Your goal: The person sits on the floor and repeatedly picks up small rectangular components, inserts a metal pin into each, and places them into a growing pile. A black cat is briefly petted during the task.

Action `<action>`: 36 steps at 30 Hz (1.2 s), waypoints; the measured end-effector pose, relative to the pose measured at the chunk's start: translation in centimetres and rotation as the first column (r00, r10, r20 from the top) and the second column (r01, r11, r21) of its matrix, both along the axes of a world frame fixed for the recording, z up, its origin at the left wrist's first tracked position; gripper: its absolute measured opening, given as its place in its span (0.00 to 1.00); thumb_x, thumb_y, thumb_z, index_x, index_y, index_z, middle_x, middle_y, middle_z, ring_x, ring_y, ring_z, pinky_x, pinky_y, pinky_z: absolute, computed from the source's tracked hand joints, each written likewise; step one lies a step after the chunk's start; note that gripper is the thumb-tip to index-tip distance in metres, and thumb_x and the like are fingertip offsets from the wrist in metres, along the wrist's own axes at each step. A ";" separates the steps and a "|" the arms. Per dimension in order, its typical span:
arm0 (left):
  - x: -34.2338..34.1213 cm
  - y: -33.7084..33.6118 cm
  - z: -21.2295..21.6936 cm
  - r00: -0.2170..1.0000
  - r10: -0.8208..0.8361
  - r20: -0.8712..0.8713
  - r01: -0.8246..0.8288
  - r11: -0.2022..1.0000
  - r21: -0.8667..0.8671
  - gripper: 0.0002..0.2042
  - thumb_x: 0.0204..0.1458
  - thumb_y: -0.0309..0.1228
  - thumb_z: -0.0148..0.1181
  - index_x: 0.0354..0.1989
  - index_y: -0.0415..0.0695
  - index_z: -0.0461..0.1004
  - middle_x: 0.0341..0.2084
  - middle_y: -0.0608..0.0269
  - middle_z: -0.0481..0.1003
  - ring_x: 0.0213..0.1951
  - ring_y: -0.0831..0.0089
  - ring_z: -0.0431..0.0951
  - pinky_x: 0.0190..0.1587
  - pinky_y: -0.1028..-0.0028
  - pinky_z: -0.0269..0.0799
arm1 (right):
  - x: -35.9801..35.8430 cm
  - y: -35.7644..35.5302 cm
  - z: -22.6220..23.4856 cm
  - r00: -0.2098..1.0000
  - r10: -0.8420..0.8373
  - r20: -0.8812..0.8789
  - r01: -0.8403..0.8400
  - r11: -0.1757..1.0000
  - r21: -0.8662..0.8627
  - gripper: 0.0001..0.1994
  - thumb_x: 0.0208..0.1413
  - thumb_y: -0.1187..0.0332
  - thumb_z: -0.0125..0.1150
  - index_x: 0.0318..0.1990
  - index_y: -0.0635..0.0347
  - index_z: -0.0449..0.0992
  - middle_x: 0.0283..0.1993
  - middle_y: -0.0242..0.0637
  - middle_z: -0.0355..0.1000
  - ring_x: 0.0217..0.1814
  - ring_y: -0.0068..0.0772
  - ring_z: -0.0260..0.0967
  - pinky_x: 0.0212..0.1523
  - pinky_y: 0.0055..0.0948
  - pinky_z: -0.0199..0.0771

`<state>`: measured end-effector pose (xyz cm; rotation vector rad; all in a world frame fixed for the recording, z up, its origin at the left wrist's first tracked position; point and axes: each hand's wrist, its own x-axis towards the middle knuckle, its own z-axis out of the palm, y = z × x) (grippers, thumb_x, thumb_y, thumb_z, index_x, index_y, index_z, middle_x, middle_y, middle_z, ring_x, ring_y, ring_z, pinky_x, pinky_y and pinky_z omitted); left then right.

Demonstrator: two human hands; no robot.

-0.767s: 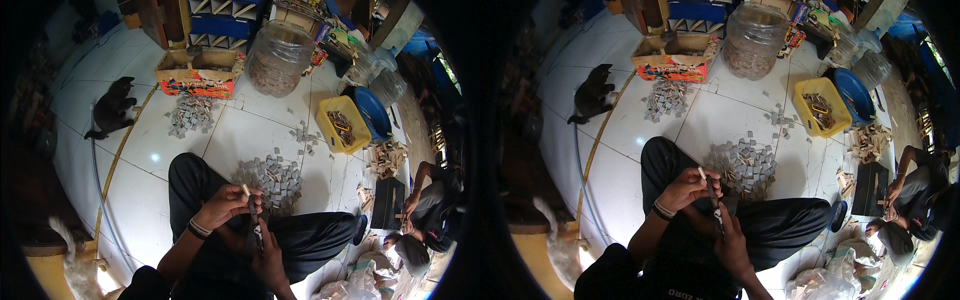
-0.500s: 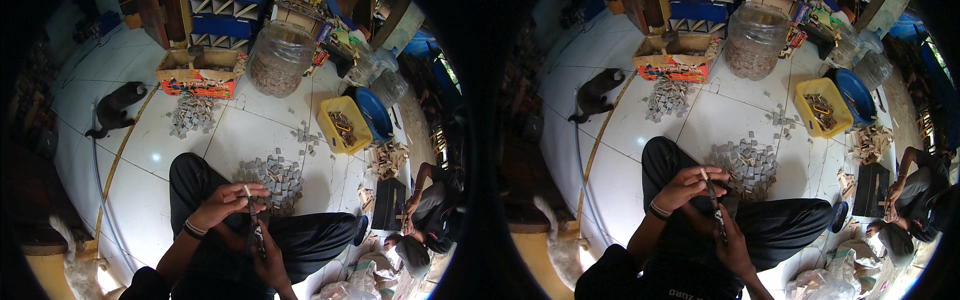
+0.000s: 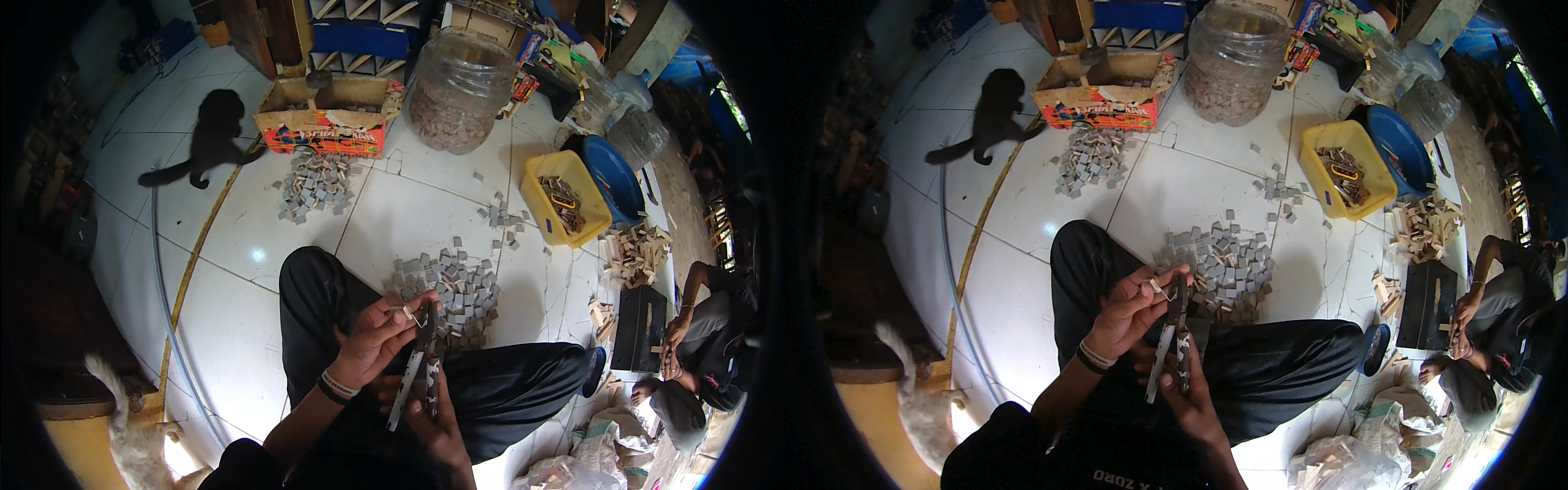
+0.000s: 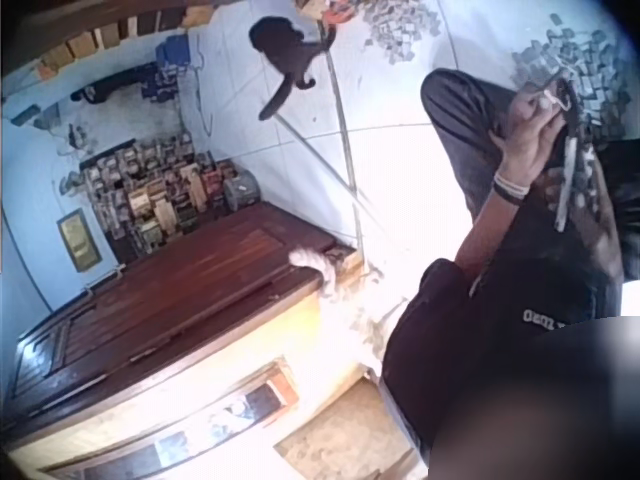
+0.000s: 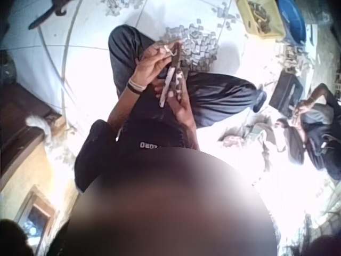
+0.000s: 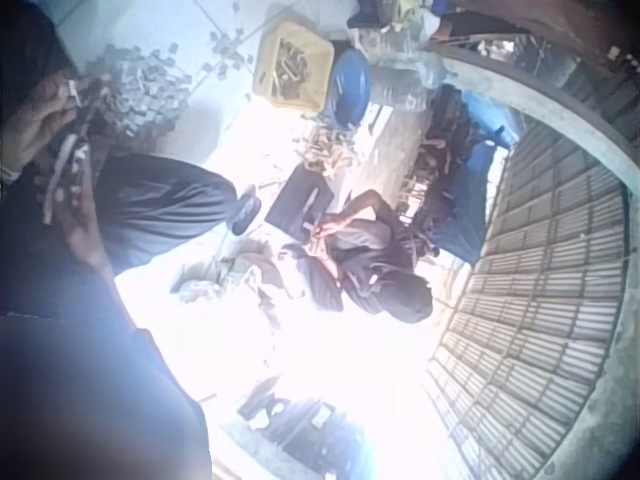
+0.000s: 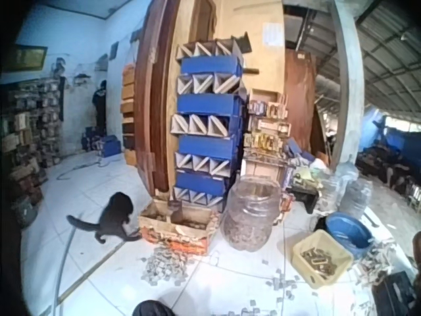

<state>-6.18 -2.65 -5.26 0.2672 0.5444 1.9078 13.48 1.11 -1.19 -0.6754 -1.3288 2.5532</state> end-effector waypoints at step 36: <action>1.0 -0.3 -1.4 0.996 0.041 0.082 -0.041 0.999 0.001 0.10 0.66 0.30 0.62 0.50 0.40 0.71 0.72 0.47 0.64 0.65 0.66 0.74 0.62 0.68 0.78 | 1.1 -0.3 -3.5 0.993 0.037 0.110 -0.015 0.981 -0.194 0.25 0.73 0.59 0.53 0.65 0.74 0.66 0.55 0.51 0.76 0.57 0.46 0.76 0.62 0.44 0.75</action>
